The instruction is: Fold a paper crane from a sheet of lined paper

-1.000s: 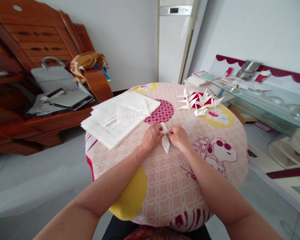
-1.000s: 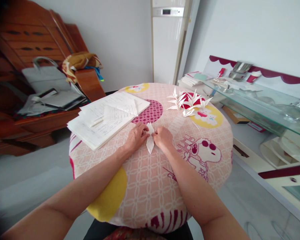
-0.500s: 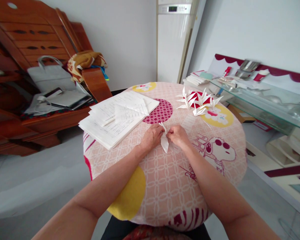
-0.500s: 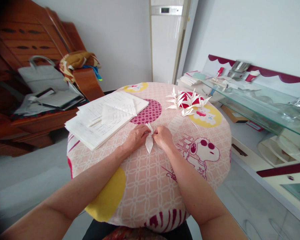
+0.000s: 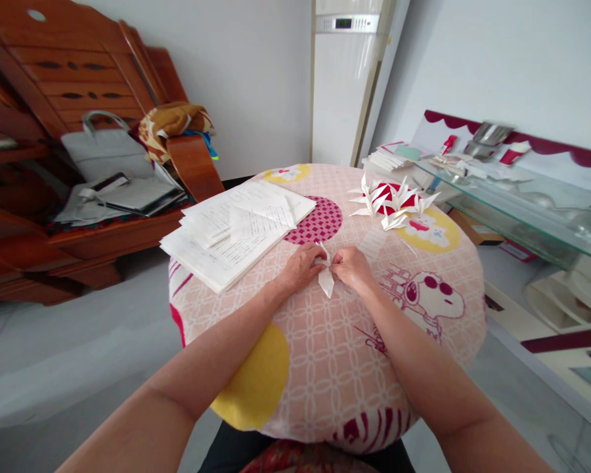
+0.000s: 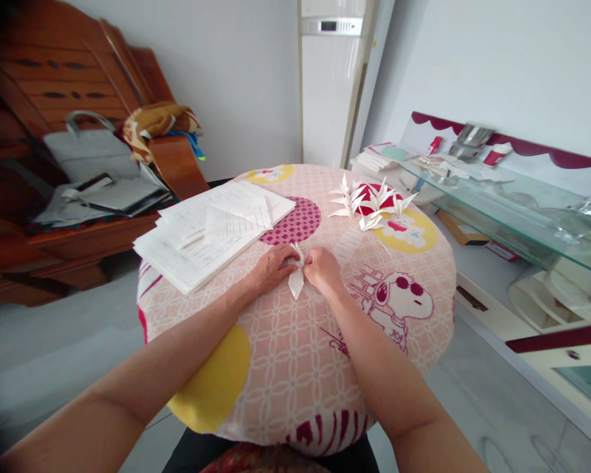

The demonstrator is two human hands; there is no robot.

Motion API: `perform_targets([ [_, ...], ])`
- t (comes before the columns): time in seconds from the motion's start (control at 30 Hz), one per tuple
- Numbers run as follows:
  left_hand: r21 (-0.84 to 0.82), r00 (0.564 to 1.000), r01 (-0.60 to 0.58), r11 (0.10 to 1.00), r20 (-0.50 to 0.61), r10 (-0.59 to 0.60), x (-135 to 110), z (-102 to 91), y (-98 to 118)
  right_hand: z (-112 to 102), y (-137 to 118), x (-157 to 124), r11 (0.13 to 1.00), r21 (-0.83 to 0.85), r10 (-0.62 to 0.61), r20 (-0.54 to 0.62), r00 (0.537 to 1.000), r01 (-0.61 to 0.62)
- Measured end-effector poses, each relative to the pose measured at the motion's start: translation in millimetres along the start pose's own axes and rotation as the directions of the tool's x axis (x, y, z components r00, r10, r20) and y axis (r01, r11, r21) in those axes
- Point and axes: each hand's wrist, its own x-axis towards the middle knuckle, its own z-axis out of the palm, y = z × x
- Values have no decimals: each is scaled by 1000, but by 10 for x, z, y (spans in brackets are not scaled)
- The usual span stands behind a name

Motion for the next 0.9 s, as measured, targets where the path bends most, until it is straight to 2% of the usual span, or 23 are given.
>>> perform_targets([
  [0.13, -19, 1000, -8, 1000, -4, 8, -11, -40, -15, 22, 68, -5, 992, 130, -6, 11, 1000, 4],
  [0.33, -93, 998, 28, 995, 51, -23, -68, -186, -42, -44, 78, -21, 920, 373, 80, 130, 988, -124],
  [0.43, -143, 998, 44, 989, 60, -36, -65, -231, -53, -78, 49, -28, 913, 384, 86, 151, 985, -138],
  [0.6, -205, 997, 61, 977, 54, -51, -44, -242, -46, -84, 57, -38, 949, 307, 20, 160, 987, -69],
  [0.77, -205, 998, 62, 977, 19, -59, -55, -222, -26, -102, 55, -80, 902, 424, 8, 166, 986, -79],
  [0.9, -170, 999, 34, 985, -4, -35, -72, -198, -11, -107, 36, -89, 890, 446, 21, 165, 986, -94],
])
